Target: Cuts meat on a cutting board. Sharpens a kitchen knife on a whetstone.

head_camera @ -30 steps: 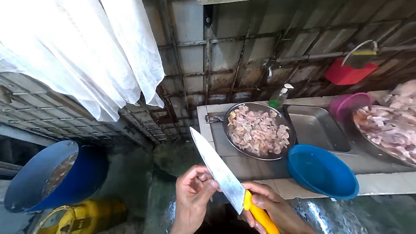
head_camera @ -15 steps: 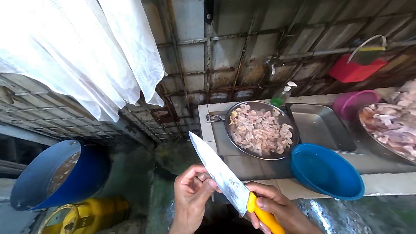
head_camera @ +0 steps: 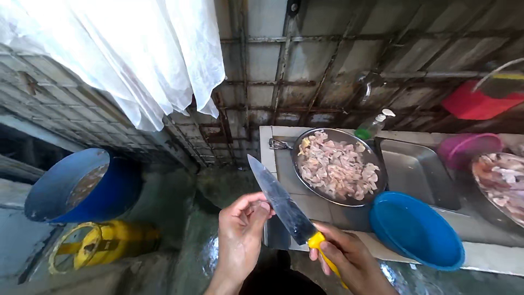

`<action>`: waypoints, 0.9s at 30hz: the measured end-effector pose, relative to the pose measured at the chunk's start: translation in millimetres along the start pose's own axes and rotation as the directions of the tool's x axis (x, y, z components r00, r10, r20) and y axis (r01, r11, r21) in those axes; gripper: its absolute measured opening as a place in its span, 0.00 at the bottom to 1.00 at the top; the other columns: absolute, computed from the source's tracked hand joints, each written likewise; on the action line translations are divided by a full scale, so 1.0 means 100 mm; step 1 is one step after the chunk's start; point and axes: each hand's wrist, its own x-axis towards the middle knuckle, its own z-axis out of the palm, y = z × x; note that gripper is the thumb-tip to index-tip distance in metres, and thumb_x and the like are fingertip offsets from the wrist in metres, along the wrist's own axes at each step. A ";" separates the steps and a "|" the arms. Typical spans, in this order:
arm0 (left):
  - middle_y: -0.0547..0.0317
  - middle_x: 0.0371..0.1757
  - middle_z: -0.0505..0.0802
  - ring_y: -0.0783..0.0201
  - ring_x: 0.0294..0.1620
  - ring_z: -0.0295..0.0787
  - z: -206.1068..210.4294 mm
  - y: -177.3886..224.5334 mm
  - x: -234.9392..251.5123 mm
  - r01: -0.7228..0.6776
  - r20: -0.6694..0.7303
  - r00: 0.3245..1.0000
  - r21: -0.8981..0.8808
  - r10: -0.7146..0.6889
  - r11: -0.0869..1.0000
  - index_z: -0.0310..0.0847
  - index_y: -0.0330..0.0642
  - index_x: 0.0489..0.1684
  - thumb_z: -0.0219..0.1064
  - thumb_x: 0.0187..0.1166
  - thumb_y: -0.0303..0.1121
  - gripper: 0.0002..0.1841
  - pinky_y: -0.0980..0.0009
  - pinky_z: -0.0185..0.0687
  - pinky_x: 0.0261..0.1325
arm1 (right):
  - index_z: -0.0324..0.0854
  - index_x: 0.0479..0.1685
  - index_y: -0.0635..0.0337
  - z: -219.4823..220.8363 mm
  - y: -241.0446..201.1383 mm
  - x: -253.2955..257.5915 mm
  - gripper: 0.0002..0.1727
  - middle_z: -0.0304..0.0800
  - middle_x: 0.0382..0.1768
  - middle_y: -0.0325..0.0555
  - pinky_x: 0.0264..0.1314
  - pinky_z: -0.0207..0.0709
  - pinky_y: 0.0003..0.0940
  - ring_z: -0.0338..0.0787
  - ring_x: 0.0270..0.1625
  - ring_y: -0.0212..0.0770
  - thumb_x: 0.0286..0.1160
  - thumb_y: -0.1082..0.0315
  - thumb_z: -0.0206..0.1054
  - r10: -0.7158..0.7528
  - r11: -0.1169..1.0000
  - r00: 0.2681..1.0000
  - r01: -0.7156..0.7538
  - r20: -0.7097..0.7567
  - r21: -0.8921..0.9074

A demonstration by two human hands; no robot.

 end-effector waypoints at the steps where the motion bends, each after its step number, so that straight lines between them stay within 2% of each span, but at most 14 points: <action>1: 0.45 0.37 0.96 0.57 0.37 0.97 0.00 0.00 -0.01 0.020 -0.014 1.000 0.003 -0.020 1.000 0.89 0.26 0.45 0.63 0.79 0.20 0.08 0.64 0.97 0.46 | 0.78 0.78 0.47 0.00 0.00 0.00 0.20 0.94 0.35 0.38 0.20 0.81 0.23 0.84 0.21 0.27 0.93 0.58 0.55 -0.005 1.000 1.000 0.005 -0.001 -0.025; 9: 0.48 0.33 0.95 0.58 0.33 0.96 0.00 0.01 -0.03 0.142 -0.100 0.985 -0.008 -0.142 0.990 0.90 0.32 0.41 0.71 0.76 0.23 0.04 0.66 0.96 0.41 | 0.78 0.77 0.46 0.00 -0.07 -0.02 0.20 0.95 0.37 0.40 0.24 0.85 0.26 0.89 0.25 0.30 0.93 0.56 0.56 0.032 0.997 0.999 -0.030 0.019 -0.070; 15: 0.51 0.33 0.96 0.60 0.33 0.95 -0.02 0.01 -0.04 0.167 -0.134 0.977 0.007 -0.164 0.986 0.91 0.35 0.39 0.73 0.74 0.25 0.03 0.67 0.96 0.40 | 0.80 0.75 0.46 -0.01 -0.10 -0.01 0.19 0.96 0.37 0.41 0.26 0.86 0.26 0.90 0.26 0.31 0.92 0.55 0.57 0.044 0.994 0.999 -0.040 0.032 -0.097; 21: 0.53 0.32 0.95 0.61 0.33 0.95 -0.04 -0.03 -0.01 0.166 -0.152 0.975 0.013 -0.162 0.986 0.91 0.38 0.36 0.75 0.71 0.26 0.02 0.69 0.94 0.39 | 0.80 0.75 0.47 0.01 -0.11 0.01 0.18 0.95 0.37 0.41 0.26 0.86 0.26 0.89 0.26 0.31 0.92 0.59 0.58 0.051 0.996 0.998 -0.048 0.041 -0.070; 27: 0.53 0.32 0.95 0.62 0.32 0.94 -0.03 -0.07 0.01 0.183 -0.147 0.973 0.011 -0.180 0.983 0.90 0.38 0.35 0.75 0.72 0.27 0.02 0.69 0.93 0.38 | 0.79 0.76 0.42 -0.01 -0.07 0.00 0.19 0.95 0.38 0.40 0.25 0.85 0.26 0.89 0.26 0.30 0.92 0.57 0.58 0.055 0.996 0.997 -0.051 0.047 -0.079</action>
